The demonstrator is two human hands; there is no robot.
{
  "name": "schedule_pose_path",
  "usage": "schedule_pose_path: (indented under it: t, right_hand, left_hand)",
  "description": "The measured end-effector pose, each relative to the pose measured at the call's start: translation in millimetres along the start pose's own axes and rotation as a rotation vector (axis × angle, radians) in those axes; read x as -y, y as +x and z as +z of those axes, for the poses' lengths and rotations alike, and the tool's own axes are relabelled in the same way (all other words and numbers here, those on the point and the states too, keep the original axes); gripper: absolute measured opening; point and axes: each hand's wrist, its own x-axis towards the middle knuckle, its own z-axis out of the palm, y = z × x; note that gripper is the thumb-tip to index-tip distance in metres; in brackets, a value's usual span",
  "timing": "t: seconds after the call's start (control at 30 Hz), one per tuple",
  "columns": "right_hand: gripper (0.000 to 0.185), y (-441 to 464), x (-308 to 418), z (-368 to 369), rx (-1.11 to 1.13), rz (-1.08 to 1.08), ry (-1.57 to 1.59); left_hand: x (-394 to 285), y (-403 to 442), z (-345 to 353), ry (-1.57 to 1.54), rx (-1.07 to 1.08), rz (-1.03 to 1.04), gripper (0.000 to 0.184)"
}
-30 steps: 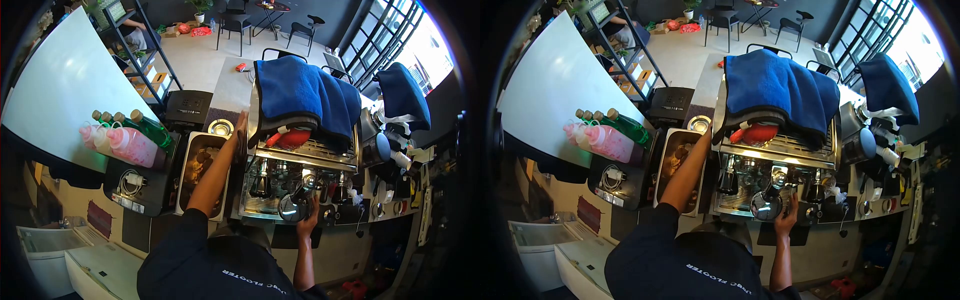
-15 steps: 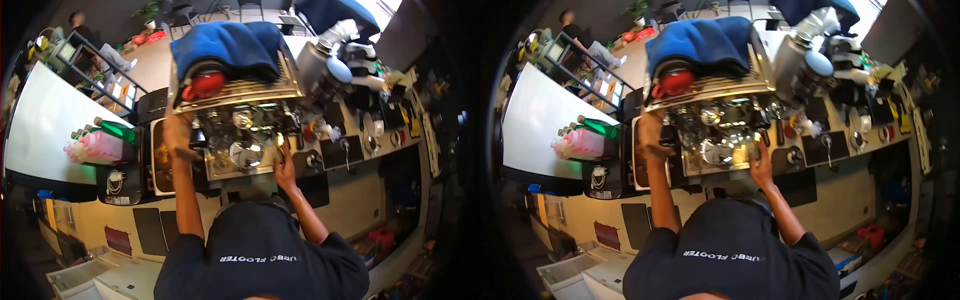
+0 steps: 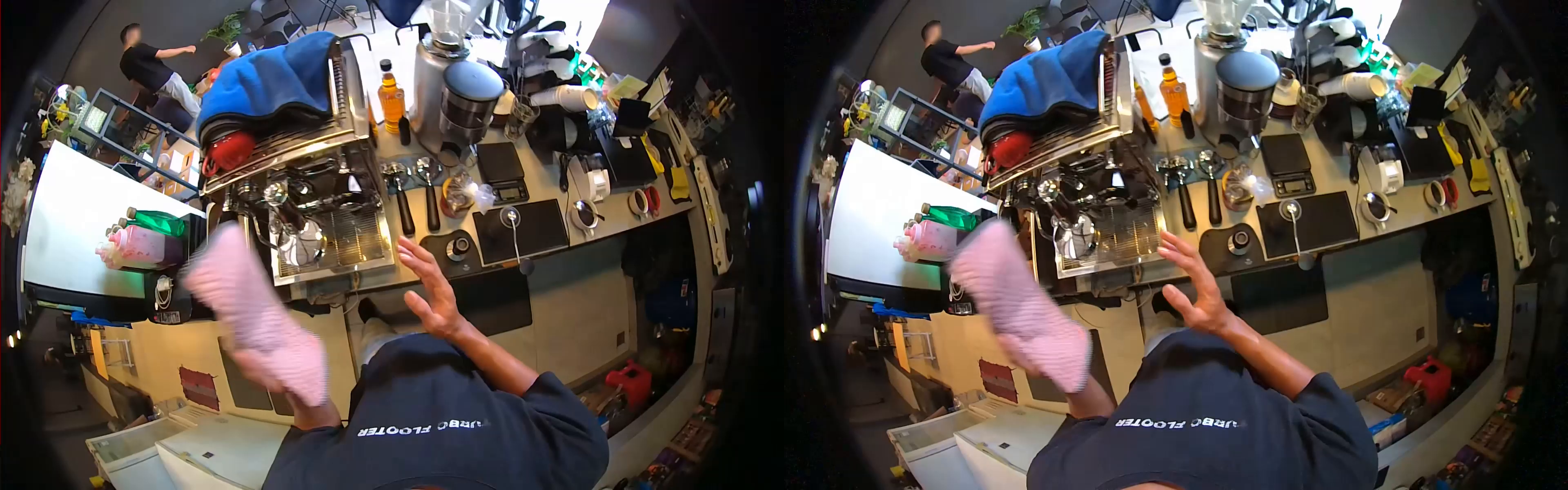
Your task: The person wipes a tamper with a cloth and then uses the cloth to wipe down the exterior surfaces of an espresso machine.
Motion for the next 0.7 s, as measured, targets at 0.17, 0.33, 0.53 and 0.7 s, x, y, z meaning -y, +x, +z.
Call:
schedule_pose_path:
  t: [0.17, 0.33, 0.53, 0.7]
  right_hand:
    - [0.061, 0.8, 30.2, -2.3, -0.328, -0.089, 0.917]
    - [0.069, -26.0, -3.4, -20.7, -0.463, 0.356, 1.552]
    - [0.065, 37.0, -27.9, -44.0, -0.669, 0.289, 1.423]
    - [0.052, 137.9, -18.0, -35.5, -0.749, 0.139, 1.05]
  left_hand:
    - [-19.9, 0.5, 89.6, 0.325, 0.846, -0.184, 0.086]
    - [-13.7, -31.3, 125.4, 0.059, 0.898, -0.556, 0.071]
    - [21.2, -62.4, 44.9, 0.363, 0.576, -0.557, 0.039]
    - [60.9, -104.5, -65.7, 0.786, 0.144, -0.646, 0.021]
